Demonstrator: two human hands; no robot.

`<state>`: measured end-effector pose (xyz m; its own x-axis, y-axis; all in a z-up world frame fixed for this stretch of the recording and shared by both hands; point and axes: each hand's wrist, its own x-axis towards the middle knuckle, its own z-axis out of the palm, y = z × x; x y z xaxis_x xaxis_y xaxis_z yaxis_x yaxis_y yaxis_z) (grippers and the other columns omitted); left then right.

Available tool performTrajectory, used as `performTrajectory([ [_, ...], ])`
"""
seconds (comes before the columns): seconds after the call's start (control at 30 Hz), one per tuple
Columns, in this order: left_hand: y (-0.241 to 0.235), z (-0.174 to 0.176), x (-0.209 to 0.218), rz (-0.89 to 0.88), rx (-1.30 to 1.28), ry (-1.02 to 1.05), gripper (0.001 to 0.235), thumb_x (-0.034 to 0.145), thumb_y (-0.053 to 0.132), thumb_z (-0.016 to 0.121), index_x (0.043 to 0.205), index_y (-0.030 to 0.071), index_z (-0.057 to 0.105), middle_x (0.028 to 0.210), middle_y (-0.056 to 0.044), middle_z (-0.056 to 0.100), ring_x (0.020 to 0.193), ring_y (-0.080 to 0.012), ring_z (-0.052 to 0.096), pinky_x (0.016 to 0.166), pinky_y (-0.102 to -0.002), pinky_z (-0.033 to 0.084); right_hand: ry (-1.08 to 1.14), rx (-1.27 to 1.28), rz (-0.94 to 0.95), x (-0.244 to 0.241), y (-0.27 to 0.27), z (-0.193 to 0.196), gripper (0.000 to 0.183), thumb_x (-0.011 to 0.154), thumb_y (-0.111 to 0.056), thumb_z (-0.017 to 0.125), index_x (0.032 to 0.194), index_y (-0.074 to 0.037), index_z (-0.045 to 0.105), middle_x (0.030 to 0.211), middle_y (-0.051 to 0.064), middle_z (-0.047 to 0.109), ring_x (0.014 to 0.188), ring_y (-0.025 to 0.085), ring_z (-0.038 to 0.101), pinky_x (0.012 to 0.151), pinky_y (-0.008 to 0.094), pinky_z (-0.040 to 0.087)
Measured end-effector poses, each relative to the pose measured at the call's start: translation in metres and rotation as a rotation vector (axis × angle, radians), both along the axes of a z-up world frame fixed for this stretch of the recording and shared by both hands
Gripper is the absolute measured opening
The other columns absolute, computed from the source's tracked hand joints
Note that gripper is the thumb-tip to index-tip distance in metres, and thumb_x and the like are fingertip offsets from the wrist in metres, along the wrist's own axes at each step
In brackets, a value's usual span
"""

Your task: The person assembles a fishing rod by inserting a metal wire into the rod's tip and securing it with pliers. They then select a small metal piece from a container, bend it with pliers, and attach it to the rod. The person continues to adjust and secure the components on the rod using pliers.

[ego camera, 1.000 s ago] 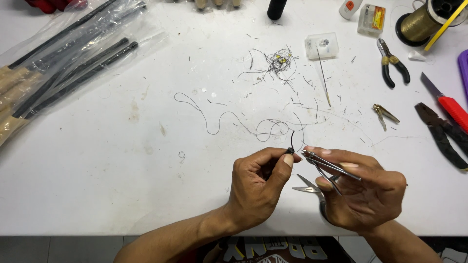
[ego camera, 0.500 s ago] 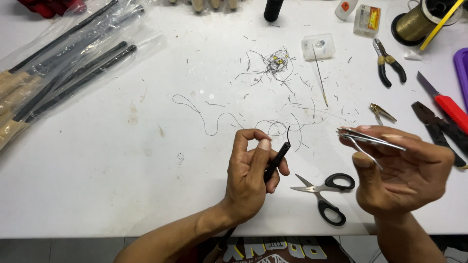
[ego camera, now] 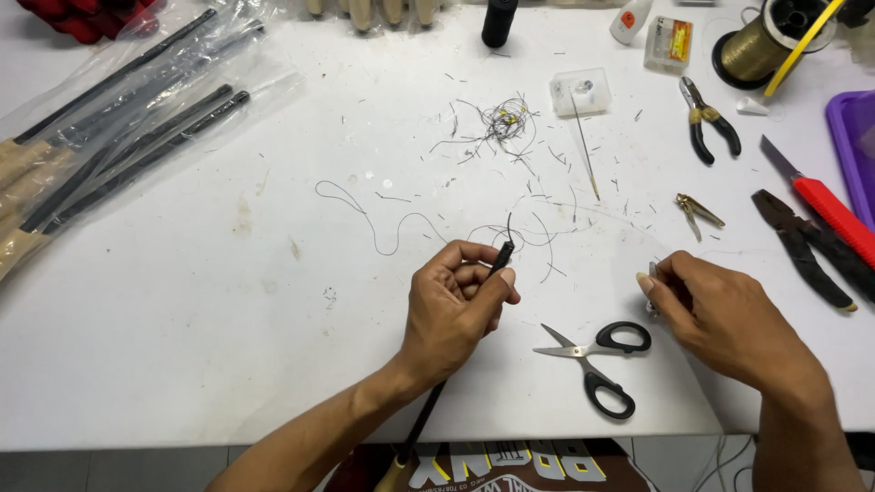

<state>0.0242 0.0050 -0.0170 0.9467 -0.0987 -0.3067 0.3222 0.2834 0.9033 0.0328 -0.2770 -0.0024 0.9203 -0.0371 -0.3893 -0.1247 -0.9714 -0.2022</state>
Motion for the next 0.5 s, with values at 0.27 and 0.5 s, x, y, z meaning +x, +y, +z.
performTrajectory([
  [0.27,0.005,-0.004,0.007,-0.134,0.040,0.071,0.021,0.093,0.017,0.070,0.096,-0.001,0.061,0.079,-0.019,0.077,0.041,-0.0157,0.057,0.031,-0.025,0.041,0.125,0.028,-0.206,0.004,-0.010,0.003,0.032,0.098,-0.043,0.064,0.109,-0.013,0.066,0.076,0.010,0.079,0.076,0.027,0.070,0.080,0.037,0.049],
  [0.5,0.035,-0.002,0.024,-0.322,0.412,0.176,0.018,0.094,0.021,0.074,0.091,0.003,0.071,0.058,-0.006,0.056,0.045,-0.0148,0.058,0.039,-0.029,0.047,-0.071,0.015,-0.078,0.008,-0.034,-0.012,0.033,0.095,-0.044,0.067,0.112,-0.015,0.066,0.068,0.003,0.071,0.071,0.028,0.070,0.079,0.040,0.049],
])
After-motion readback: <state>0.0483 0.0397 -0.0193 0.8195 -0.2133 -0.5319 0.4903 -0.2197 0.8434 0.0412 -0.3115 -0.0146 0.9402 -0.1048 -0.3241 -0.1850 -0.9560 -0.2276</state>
